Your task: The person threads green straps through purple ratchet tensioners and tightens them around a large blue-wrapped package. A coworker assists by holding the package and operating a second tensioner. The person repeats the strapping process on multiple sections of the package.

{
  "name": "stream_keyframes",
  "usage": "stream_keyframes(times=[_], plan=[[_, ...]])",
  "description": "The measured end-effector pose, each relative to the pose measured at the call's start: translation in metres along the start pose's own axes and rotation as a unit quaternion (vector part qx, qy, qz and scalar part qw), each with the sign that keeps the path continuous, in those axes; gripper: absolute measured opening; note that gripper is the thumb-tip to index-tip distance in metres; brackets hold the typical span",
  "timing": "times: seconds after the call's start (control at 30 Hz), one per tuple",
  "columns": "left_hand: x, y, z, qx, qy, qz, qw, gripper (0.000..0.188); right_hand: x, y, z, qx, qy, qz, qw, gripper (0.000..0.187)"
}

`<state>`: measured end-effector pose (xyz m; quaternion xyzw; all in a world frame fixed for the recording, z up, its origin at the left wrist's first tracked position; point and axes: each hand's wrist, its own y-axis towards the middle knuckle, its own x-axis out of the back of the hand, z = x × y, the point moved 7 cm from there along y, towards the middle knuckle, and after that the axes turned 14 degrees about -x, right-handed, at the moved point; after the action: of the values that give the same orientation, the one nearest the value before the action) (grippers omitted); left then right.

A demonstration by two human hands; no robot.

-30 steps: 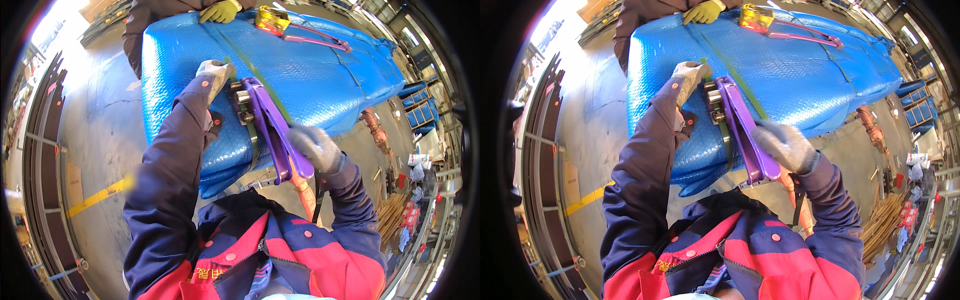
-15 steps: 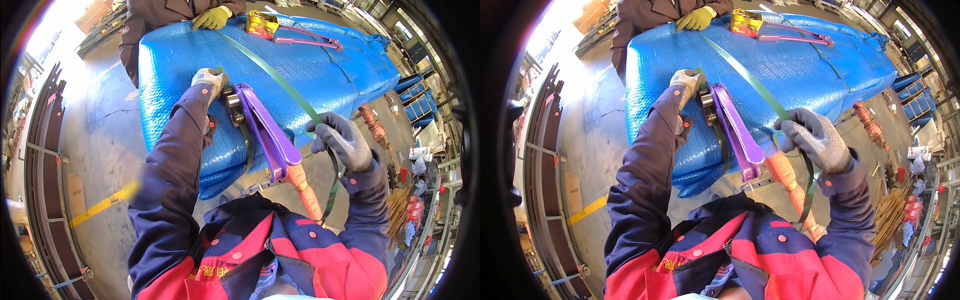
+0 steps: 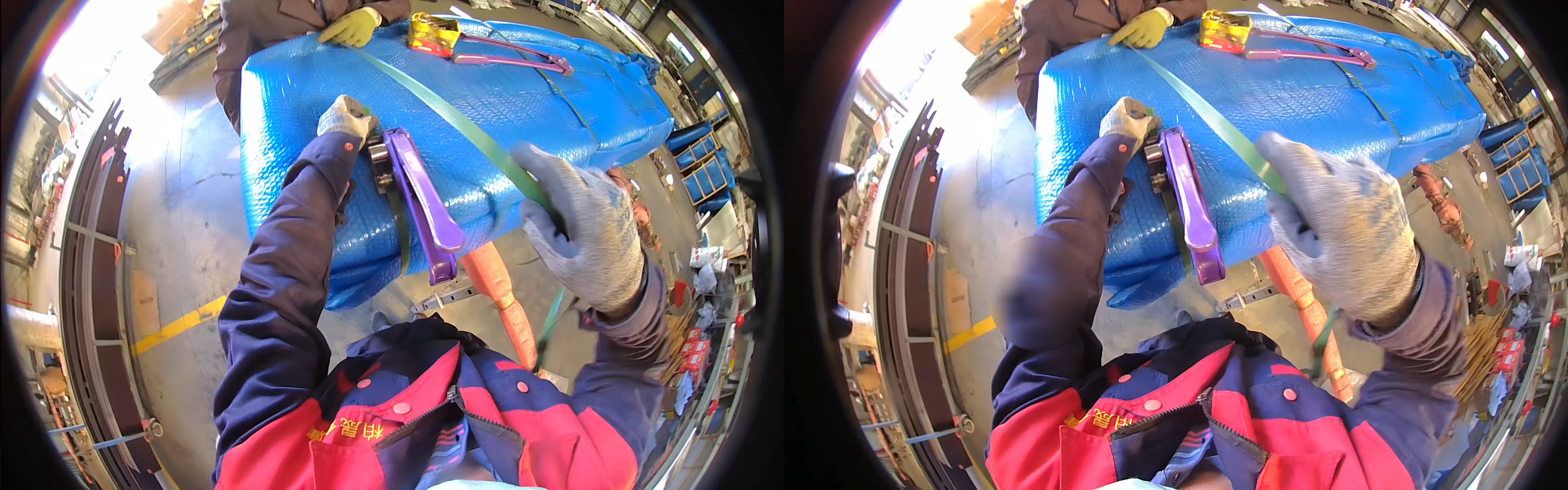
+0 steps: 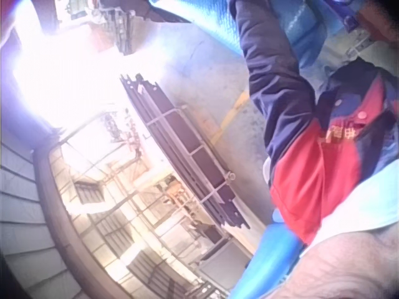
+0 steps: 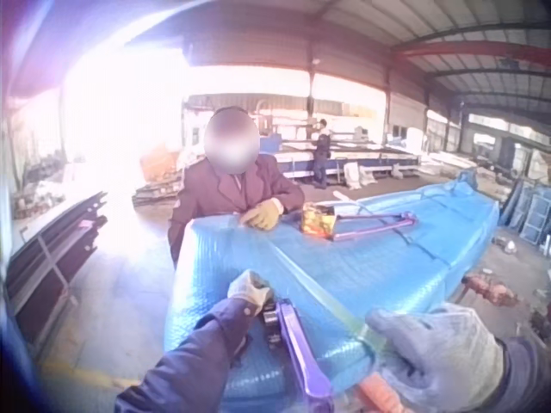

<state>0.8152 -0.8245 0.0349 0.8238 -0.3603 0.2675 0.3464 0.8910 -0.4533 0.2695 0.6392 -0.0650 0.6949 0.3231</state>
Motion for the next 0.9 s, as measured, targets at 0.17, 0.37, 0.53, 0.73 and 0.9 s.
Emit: stream_keyframes(times=[0.17,0.37,0.53,0.73,0.9], plan=[[-0.006,0.010,0.010,-0.055,-0.023,0.016,0.998,0.028,-0.012,-0.006,0.060,0.147,-0.309,0.003,0.940,0.049],[-0.016,0.006,0.019,-0.108,-0.204,0.088,0.969,0.022,0.011,0.006,0.020,0.041,0.233,0.050,0.970,0.046],[0.026,-0.011,-0.022,-0.017,-0.229,0.096,0.969,0.036,-0.012,-0.004,-0.041,0.002,0.397,0.049,0.917,0.043],[0.073,-0.056,-0.135,0.027,-0.470,0.105,0.876,0.047,-0.027,-0.022,0.003,0.124,0.203,-0.122,0.964,0.051],[0.100,-0.065,-0.201,-0.124,-0.460,0.057,0.877,0.022,-0.036,-0.036,-0.004,0.163,0.222,-0.015,0.961,0.103]])
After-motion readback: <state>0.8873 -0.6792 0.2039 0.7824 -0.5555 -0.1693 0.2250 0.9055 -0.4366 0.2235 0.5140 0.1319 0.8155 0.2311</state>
